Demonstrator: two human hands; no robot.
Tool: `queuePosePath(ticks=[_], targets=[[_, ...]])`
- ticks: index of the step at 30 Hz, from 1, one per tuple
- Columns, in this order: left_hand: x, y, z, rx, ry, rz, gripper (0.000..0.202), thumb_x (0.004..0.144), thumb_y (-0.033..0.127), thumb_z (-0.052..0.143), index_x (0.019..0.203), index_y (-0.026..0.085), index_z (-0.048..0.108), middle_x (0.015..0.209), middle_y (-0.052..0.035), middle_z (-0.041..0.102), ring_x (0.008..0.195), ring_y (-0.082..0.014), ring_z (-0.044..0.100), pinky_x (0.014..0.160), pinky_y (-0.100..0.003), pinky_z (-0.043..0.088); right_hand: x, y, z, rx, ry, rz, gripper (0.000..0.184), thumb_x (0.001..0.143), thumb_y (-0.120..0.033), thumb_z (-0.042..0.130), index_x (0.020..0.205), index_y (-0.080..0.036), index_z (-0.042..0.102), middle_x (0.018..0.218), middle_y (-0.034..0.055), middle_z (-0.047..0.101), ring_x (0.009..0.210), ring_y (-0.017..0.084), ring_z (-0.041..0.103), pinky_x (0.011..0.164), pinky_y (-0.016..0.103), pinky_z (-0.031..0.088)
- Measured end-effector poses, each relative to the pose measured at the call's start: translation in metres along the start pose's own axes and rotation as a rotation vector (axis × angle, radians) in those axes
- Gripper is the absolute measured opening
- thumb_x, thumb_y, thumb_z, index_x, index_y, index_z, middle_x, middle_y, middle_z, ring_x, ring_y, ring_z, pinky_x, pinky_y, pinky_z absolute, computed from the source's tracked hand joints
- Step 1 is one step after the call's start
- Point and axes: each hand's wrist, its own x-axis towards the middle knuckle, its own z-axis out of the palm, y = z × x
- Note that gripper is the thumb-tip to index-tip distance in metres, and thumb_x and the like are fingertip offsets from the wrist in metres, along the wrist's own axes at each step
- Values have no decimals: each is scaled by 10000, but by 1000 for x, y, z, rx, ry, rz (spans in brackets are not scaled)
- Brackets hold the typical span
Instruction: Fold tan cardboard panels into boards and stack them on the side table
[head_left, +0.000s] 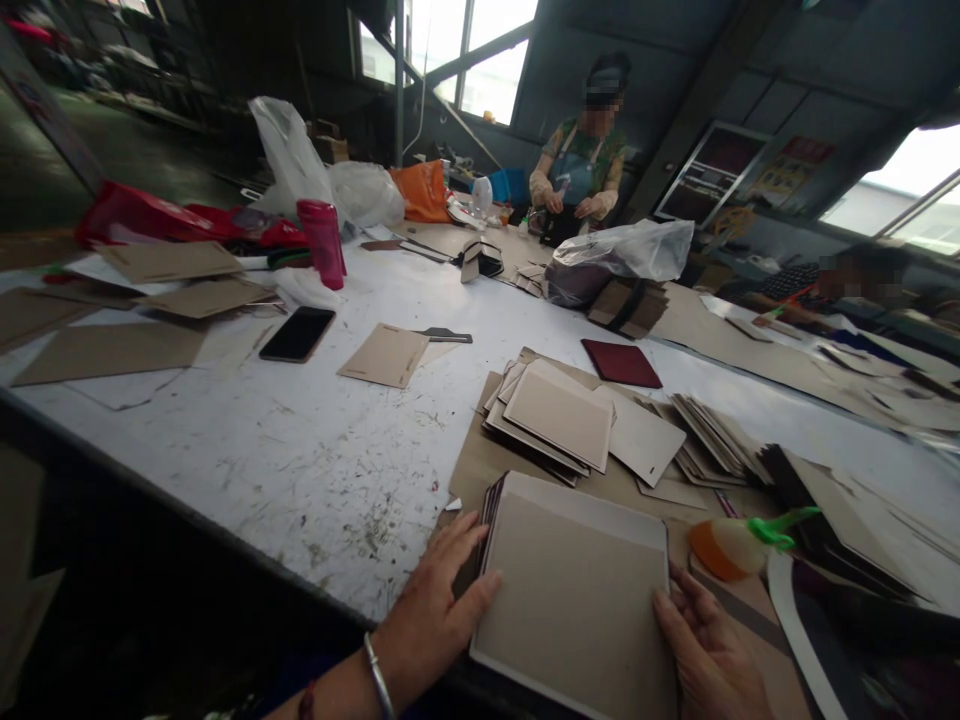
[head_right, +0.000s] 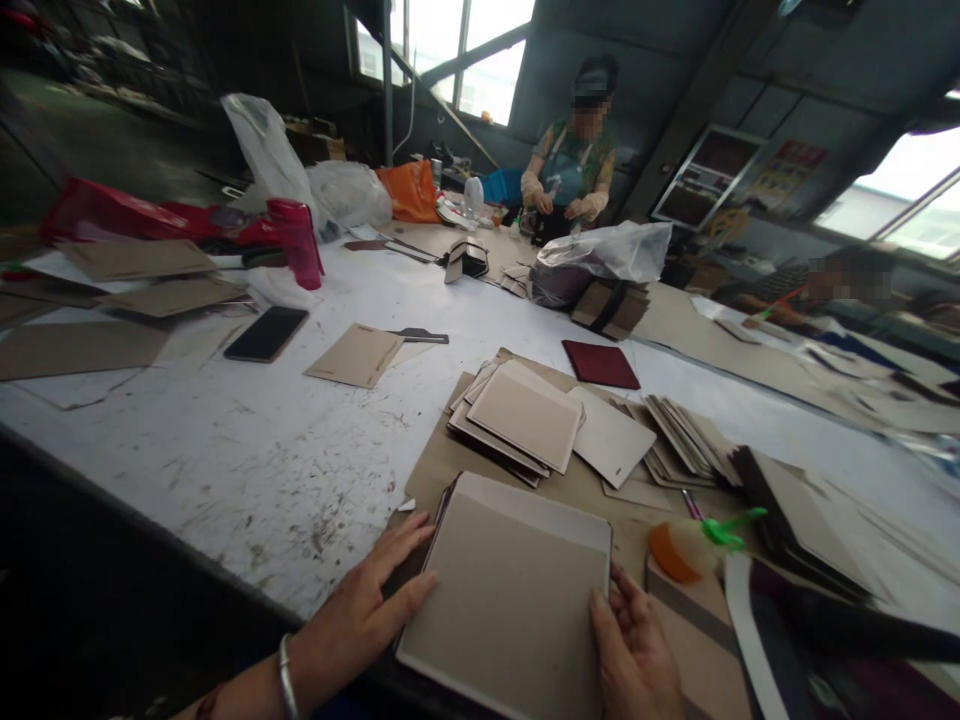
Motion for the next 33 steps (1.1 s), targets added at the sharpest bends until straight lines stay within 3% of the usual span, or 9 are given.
queuePosePath(ticks=[5,9,13,16,25,33], targets=[[1,7,0,-136,-9,-93,389,792,330,466,1129,145,521,1313,-132,388,1235,-262,320,1022,-478,276,2,4,0,59,3,17,778,549,-493,719,1189,-181,407,987,62,616,901,218,577,680,249,491],[7,12,2,-234,60,-124,299,742,300,513,1007,165,547,1191,-116,478,1172,-260,379,1006,-455,283,4,8,-2,102,11,35,778,530,-467,735,1180,-182,417,924,48,625,869,216,585,650,247,499],[15,20,2,-433,10,-265,284,728,349,520,933,153,504,946,-90,552,926,-232,518,859,-394,403,5,11,-1,119,18,-4,724,562,-456,721,1166,-183,430,912,49,618,869,213,587,637,235,501],[19,26,2,-574,-45,-314,280,734,378,498,890,146,473,847,-65,542,794,-194,521,745,-330,431,8,13,-3,123,4,-2,690,569,-456,724,1138,-190,441,916,38,622,881,188,584,666,204,490],[19,12,8,-624,-44,-348,333,699,367,535,931,136,471,819,-48,537,782,-177,512,735,-300,409,5,-5,0,152,-76,82,660,497,-417,765,1044,-206,462,831,7,644,802,175,599,601,200,483],[17,24,3,-635,-63,-435,349,702,408,540,913,134,494,831,-46,581,791,-175,543,714,-280,428,-3,-19,-1,134,-179,176,443,565,-354,701,923,-169,517,859,43,645,746,164,598,605,220,473]])
